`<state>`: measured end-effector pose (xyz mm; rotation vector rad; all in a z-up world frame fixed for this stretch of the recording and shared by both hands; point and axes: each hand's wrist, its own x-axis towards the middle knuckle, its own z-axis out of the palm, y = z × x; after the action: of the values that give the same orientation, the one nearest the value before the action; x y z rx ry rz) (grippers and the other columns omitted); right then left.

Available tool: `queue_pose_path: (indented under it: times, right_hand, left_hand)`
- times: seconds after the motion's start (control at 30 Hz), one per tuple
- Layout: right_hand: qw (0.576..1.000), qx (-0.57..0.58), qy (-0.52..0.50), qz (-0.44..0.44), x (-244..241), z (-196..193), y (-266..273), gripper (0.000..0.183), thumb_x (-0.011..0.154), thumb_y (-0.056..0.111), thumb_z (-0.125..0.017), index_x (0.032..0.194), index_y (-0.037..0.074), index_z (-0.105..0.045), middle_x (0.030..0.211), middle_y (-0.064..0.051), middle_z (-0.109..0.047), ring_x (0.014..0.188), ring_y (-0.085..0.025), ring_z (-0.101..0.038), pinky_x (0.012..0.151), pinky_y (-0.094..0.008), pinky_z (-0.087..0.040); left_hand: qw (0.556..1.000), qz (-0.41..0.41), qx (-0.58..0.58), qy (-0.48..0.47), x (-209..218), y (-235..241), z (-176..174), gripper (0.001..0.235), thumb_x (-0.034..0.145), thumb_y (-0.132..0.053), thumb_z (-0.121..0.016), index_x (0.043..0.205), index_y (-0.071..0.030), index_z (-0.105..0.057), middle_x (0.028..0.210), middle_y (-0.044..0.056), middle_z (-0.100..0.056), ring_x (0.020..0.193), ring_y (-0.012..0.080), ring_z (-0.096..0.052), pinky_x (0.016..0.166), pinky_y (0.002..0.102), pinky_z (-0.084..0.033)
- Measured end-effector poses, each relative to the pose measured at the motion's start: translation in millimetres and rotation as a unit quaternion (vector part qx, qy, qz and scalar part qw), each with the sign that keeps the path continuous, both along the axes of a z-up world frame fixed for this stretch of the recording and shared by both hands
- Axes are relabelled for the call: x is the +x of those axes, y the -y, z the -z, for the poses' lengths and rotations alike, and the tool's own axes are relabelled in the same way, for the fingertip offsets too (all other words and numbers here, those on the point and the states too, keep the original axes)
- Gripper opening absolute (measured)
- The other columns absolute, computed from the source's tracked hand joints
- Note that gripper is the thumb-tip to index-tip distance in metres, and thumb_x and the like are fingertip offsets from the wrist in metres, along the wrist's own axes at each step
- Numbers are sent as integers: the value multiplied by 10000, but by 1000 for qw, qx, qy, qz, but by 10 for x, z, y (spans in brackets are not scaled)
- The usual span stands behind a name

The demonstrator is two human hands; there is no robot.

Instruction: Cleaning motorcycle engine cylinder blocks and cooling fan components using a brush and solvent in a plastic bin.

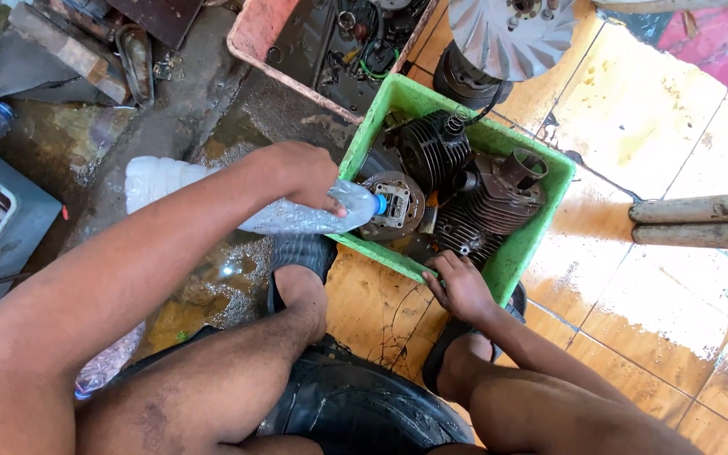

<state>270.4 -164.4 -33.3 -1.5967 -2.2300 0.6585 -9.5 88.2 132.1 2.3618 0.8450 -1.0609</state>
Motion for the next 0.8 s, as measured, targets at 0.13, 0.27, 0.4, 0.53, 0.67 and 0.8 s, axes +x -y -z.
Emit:
queue_pose_path:
  times: [0.13, 0.27, 0.4, 0.53, 0.67, 0.8]
  right_hand:
    - [1000, -15, -11, 4, -1, -55, -7, 215, 1041, 342, -557, 1084, 148, -637, 965, -66, -610, 830, -330, -711, 842, -446, -523]
    - [1000, -18, -16, 3, -32, -101, 2, 191, 1039, 306, -563, 1075, 132, -633, 979, -89, -622, 842, -351, -709, 848, -455, -515]
    - [1000, -17, -11, 4, -25, -63, -7, 192, 1039, 313, -561, 1083, 141, -634, 988, -79, -631, 856, -339, -715, 859, -444, -513]
    - [1000, -10, -13, 3, -14, -51, -1, 200, 1032, 320, -563, 1073, 140, -638, 982, -84, -636, 849, -343, -711, 846, -445, -517]
    - [1000, -1, -16, 5, 18, 56, 3, 205, 1029, 347, -564, 1069, 163, -645, 965, -56, -634, 831, -317, -715, 834, -436, -523]
    - [1000, 17, -5, 0, 30, 127, 4, 211, 1023, 385, -566, 1066, 197, -650, 956, -32, -636, 827, -284, -718, 821, -419, -526]
  left_hand:
    - [1000, 17, -9, -5, 48, 11, -119, 700, 898, -705, -607, 1013, -42, -802, 965, 177, -773, 938, 354, -750, 819, 490, -597]
    - [1000, 14, -25, -3, 29, 17, -136, 762, 882, -737, -603, 1059, -20, -790, 1009, 214, -765, 983, 380, -741, 854, 510, -594]
    - [1000, -8, -9, -10, -32, -45, -111, 727, 918, -699, -591, 1013, -8, -798, 980, 216, -773, 967, 383, -749, 844, 509, -594]
    - [999, -14, -23, -20, -106, -27, -200, 669, 988, -640, -542, 979, -19, -790, 849, 169, -751, 829, 306, -747, 824, 444, -598]
    - [998, -27, -60, -11, -133, 51, -202, 592, 993, -611, -576, 1042, -54, -770, 834, 139, -725, 810, 268, -723, 820, 411, -594]
    - [998, 16, -55, -7, -96, 68, -192, 659, 965, -637, -590, 1073, -10, -765, 892, 183, -745, 901, 331, -752, 829, 470, -598]
